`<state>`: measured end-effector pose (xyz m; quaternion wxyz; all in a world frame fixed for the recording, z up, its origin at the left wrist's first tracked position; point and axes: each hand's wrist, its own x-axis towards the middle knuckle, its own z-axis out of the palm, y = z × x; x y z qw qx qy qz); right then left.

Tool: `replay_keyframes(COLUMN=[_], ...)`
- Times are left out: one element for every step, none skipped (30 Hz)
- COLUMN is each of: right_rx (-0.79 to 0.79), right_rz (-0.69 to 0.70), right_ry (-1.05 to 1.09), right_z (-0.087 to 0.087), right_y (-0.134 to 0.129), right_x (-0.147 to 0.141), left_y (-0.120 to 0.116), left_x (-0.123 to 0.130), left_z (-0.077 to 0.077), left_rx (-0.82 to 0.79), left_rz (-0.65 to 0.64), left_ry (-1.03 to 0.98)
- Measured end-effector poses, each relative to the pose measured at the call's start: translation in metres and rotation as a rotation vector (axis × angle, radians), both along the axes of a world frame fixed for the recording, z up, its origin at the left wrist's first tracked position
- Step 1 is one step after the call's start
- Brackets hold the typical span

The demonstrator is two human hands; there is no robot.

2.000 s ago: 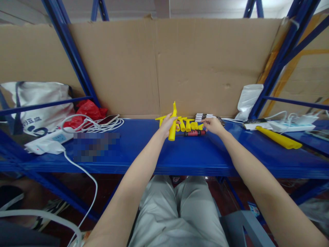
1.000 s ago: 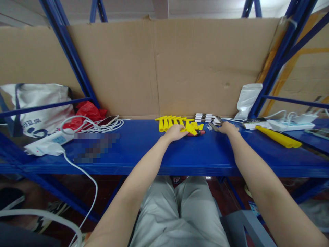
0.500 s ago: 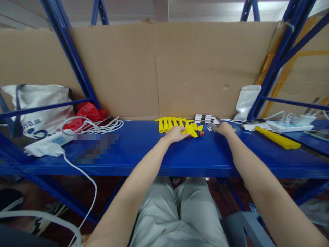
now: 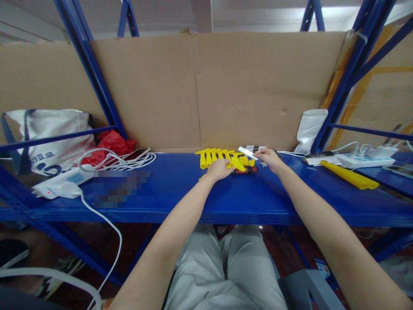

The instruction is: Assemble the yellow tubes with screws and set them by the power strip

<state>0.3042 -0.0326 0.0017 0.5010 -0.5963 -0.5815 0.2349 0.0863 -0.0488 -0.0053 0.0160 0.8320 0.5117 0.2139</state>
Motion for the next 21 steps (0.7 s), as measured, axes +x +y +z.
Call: replay_keyframes(right_rx=[-0.011,-0.024,-0.04,-0.059,-0.073,-0.085,-0.091,-0.094,-0.098,-0.103,-0.108,-0.115,-0.118,-0.119,-0.117,-0.114,-0.111,-0.105,-0.096,-0.087,-0.075], right_rz=[0.079,0.144,0.193,0.229,0.252,0.264,0.27,0.274,0.281,0.292,0.3,0.304,0.3,0.29,0.275,0.262,0.251,0.24,0.228,0.213,0.2], right_ry=[0.048,0.078,0.098,0.104,0.102,0.095,0.084,0.074,0.063,0.052,0.04,0.027,0.016,0.007,0.002,0.002,0.003,0.004,0.004,0.003,0.001], right_z=[-0.001,-0.002,-0.003,-0.003,-0.004,-0.005,-0.005,-0.006,-0.006,-0.006,-0.006,-0.006,-0.005,-0.005,-0.004,-0.004,-0.004,-0.004,-0.004,-0.005,-0.005], right_y=[-0.001,-0.002,-0.003,-0.004,-0.005,-0.006,-0.007,-0.008,-0.009,-0.009,-0.01,-0.011,-0.012,-0.013,-0.013,-0.014,-0.014,-0.015,-0.014,-0.014,-0.013], right_x=[-0.006,-0.012,-0.016,-0.02,-0.023,-0.025,-0.026,-0.027,-0.027,-0.028,-0.028,-0.029,-0.03,-0.031,-0.033,-0.034,-0.036,-0.037,-0.038,-0.039,-0.039], left_y=[0.0,0.0,0.001,0.001,0.001,0.001,0.001,0.001,0.001,0.001,0.001,0.001,0.001,0.001,0.001,0.001,0.001,0.0,0.0,-0.001,-0.002], left_x=[0.0,0.0,0.0,-0.001,-0.001,-0.001,0.0,0.0,0.0,0.0,0.0,0.0,0.0,0.0,0.001,0.001,0.001,0.001,0.0,0.0,0.0], left_z=[0.0,0.0,0.0,0.001,0.001,0.001,0.001,0.001,0.001,0.001,0.001,0.001,0.001,0.002,0.002,0.002,0.002,0.003,0.003,0.003,0.004], left_rx=[0.0,0.0,0.001,0.001,0.002,0.001,0.0,0.0,0.0,0.002,0.006,0.011,0.017,0.021,0.024,0.027,0.027,0.026,0.025,0.024,0.024], left_rz=[0.021,0.039,0.053,0.064,0.071,0.077,0.082,0.087,0.092,0.097,0.1,0.101,0.1,0.099,0.1,0.102,0.105,0.108,0.107,0.1,0.089], left_ry=[-0.001,-0.003,-0.005,-0.007,-0.009,-0.012,-0.016,-0.019,-0.022,-0.023,-0.023,-0.024,-0.023,-0.024,-0.026,-0.027,-0.029,-0.027,-0.023,-0.015,-0.004])
